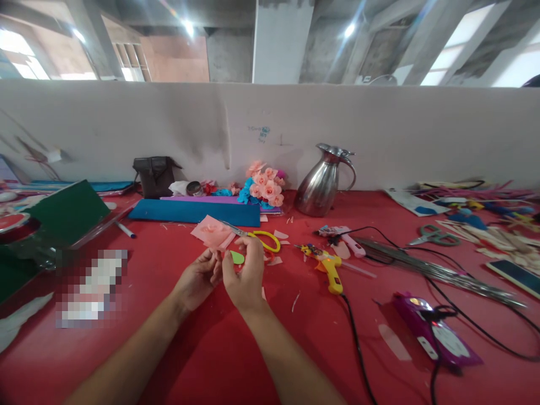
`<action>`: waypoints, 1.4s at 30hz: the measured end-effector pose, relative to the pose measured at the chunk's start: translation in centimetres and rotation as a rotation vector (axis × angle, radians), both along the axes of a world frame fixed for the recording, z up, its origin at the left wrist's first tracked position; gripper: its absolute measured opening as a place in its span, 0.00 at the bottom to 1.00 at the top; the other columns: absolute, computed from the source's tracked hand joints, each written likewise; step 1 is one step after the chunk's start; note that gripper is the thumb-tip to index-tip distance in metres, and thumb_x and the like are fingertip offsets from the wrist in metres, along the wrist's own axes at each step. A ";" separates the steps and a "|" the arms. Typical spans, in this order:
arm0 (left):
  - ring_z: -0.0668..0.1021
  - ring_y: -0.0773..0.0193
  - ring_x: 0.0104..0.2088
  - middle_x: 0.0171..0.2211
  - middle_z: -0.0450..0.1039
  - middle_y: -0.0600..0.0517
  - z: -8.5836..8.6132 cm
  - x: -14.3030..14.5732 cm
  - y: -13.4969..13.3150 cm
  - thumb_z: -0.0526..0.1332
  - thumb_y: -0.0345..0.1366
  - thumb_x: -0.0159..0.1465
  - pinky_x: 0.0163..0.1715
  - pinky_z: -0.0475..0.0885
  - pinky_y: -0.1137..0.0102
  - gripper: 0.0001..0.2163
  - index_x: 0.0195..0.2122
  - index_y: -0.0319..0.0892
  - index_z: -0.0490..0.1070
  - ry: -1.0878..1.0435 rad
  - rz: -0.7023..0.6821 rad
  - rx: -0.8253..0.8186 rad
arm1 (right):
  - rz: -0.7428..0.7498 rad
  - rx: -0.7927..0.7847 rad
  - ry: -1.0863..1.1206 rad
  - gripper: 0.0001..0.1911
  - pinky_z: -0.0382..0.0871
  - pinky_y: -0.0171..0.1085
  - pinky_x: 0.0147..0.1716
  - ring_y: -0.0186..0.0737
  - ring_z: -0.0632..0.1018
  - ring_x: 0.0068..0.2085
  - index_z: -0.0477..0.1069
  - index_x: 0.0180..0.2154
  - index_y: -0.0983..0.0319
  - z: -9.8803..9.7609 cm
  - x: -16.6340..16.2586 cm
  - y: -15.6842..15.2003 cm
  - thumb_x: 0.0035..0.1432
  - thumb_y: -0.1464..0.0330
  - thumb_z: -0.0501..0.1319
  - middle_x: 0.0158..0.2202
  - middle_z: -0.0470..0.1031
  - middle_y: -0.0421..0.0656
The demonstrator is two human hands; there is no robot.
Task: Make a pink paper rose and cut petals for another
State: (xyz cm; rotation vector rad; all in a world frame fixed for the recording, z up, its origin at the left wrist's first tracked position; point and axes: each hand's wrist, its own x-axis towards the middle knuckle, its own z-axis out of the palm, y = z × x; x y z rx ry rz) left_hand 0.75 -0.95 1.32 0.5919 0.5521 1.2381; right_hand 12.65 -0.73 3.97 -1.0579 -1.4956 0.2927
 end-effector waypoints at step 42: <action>0.59 0.76 0.15 0.17 0.59 0.59 -0.1 0.7 0.1 0.63 0.35 0.57 0.18 0.53 0.77 0.08 0.26 0.40 0.64 0.098 0.090 0.014 | 0.023 -0.110 -0.066 0.05 0.66 0.39 0.37 0.40 0.72 0.35 0.69 0.26 0.60 -0.4 -0.9 0.6 0.53 0.67 0.60 0.30 0.70 0.41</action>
